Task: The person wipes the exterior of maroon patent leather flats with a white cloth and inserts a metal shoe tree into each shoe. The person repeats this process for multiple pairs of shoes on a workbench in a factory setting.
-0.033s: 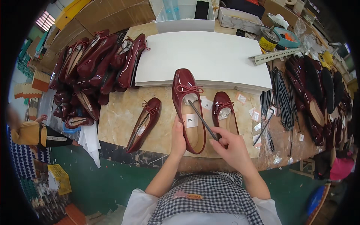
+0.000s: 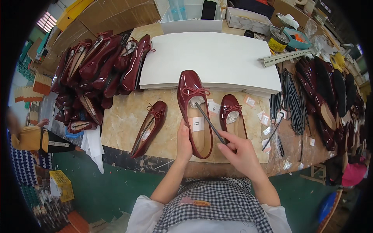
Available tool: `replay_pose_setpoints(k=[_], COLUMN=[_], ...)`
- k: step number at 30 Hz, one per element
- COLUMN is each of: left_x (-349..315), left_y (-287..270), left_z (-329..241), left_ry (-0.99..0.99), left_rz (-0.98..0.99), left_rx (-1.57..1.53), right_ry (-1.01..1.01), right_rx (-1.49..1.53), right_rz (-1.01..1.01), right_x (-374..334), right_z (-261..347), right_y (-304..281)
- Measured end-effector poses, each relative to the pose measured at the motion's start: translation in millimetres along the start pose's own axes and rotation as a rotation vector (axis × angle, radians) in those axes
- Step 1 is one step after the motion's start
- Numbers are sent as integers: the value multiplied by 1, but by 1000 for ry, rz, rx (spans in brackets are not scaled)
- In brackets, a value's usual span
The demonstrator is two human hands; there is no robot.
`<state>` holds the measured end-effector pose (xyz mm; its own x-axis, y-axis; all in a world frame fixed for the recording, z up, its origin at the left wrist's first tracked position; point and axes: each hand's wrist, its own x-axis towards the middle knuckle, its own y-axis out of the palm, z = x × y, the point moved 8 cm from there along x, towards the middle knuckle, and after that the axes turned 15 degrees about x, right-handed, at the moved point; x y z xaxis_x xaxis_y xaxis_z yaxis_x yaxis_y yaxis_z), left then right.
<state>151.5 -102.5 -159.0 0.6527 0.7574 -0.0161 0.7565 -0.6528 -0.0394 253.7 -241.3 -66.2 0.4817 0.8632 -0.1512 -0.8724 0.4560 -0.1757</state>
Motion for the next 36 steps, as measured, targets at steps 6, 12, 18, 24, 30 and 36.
replay_pose_setpoints(k=[6,12,18,24,30,36], left_x=[-6,-32,-47,-12,9,-10], left_y=[8,25,25,-63,90,67], left_z=[-14,-1,49,-46,1,19], left_ry=[-22,19,-374,226,-10,-296], left_rz=[64,-62,-28,-219,343,229], left_rx=[-53,-130,-185,945,982,-208], right_ry=[-1,-493,-221,-195,-333,-134], right_rx=[281,-112,-83,-1021,-988,-388], right_rz=[-132,-404,-77,-455,-346,-645], right_x=[8,9,16,-33,-30,-58], right_z=[-1,39,-7,-83,-90,-54], right_y=[-3,9,29,-181,-209,-204])
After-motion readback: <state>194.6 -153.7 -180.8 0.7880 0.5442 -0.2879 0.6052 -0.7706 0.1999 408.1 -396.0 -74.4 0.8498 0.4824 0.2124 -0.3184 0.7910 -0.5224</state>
